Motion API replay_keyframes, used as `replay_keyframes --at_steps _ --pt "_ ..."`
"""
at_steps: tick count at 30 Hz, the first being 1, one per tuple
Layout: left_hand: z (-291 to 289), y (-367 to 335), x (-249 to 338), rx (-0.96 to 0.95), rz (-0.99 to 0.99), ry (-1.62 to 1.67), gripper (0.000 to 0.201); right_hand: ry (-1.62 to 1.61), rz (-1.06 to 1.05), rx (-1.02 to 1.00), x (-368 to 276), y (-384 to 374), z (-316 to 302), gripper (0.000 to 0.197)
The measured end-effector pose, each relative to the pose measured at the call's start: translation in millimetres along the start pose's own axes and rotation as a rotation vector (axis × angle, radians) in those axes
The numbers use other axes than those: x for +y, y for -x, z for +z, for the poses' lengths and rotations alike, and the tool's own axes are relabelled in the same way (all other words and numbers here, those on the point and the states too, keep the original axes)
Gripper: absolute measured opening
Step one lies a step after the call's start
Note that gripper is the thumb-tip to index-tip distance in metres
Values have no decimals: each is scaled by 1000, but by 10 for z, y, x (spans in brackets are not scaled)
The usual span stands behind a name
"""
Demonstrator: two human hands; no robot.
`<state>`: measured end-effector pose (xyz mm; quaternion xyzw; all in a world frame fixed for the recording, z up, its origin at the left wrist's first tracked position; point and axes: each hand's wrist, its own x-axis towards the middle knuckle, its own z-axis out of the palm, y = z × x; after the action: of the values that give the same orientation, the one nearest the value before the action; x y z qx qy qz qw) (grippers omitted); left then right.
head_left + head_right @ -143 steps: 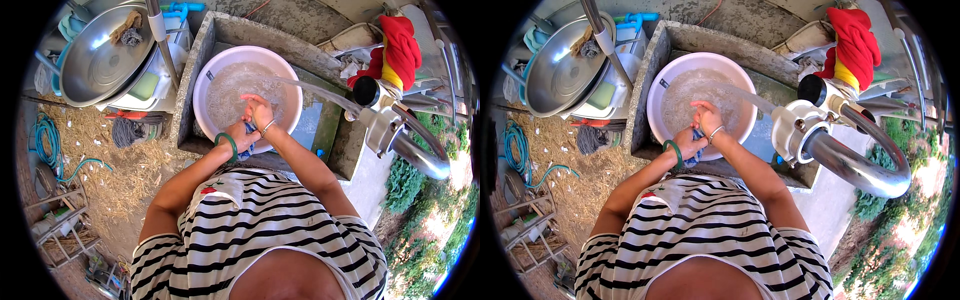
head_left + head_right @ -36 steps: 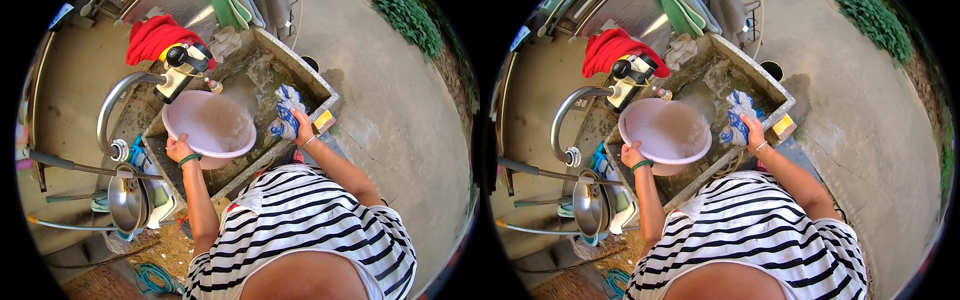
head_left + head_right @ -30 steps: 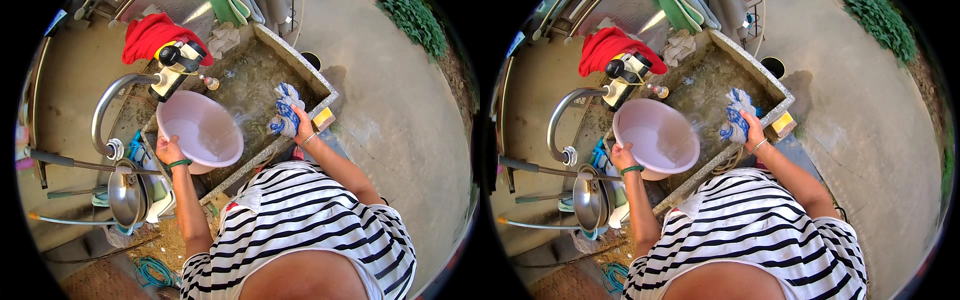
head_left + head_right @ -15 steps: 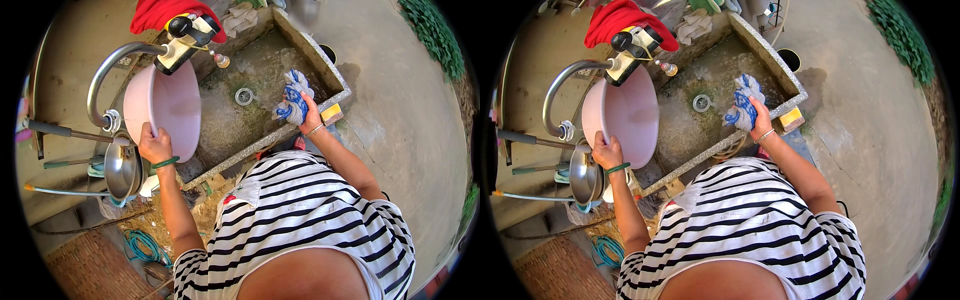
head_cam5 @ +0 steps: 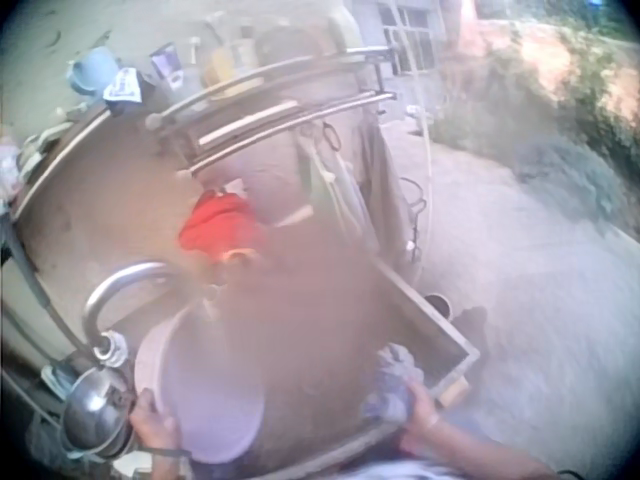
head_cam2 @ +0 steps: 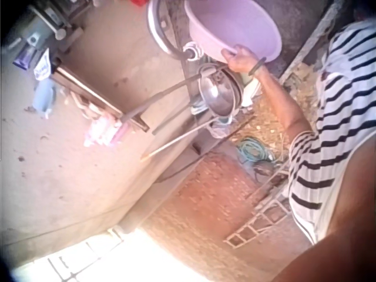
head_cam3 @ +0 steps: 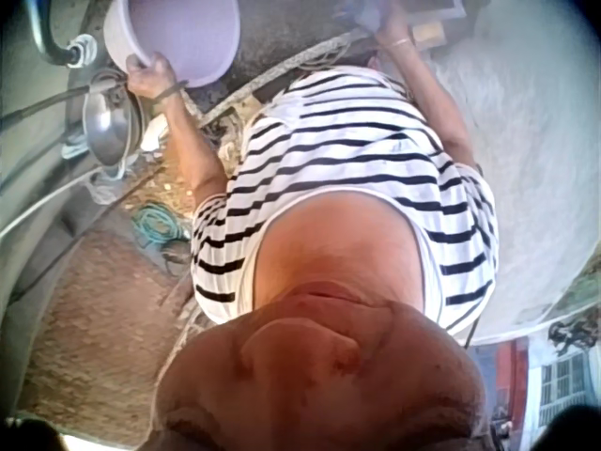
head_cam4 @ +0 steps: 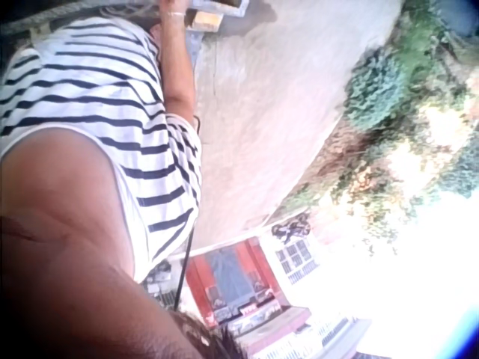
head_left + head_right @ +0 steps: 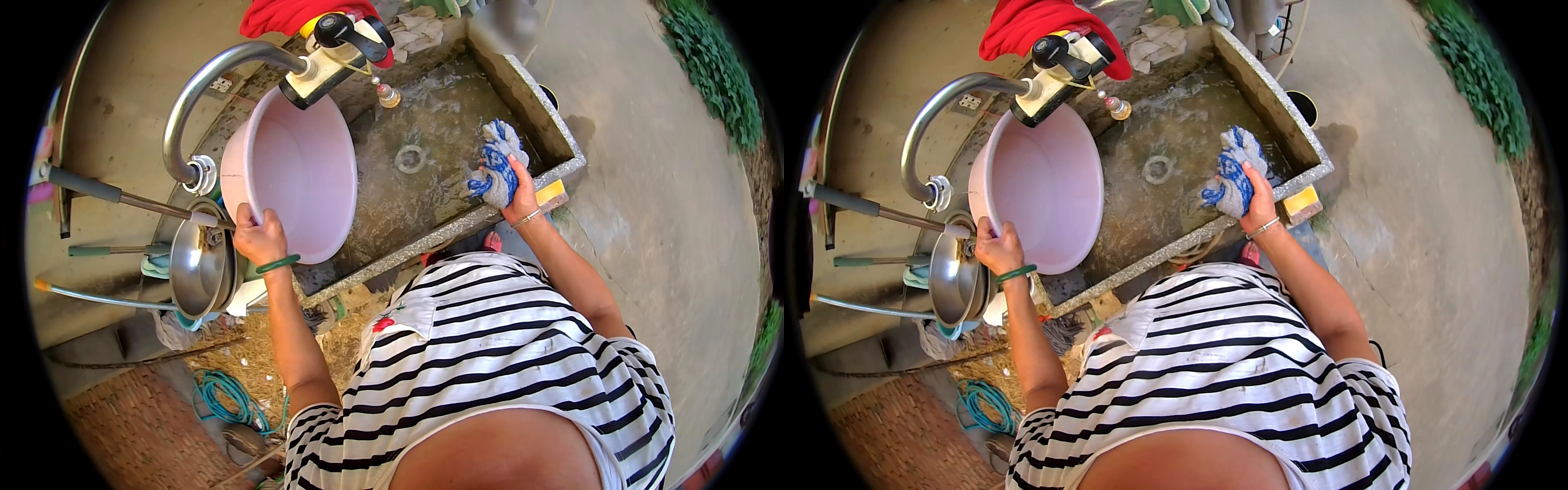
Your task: The person rinses a blue and white rag in a bowl of water at an outdoor sink, wrings it out, and then carries the bowl through a courtyard into a building.
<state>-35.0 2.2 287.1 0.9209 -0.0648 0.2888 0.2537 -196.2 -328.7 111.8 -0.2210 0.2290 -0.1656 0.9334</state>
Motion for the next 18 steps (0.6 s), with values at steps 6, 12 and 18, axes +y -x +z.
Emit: replay_keyframes --at_steps 6,12,18 --pt "101 -30 -378 41 -277 569 16 -4 -16 3 25 -23 -9 38" --pt "430 247 -1024 40 -724 939 18 37 -48 -29 27 -27 -28 44" --pt "1000 882 -1530 24 -1030 1073 27 57 -59 11 40 -29 3 42"
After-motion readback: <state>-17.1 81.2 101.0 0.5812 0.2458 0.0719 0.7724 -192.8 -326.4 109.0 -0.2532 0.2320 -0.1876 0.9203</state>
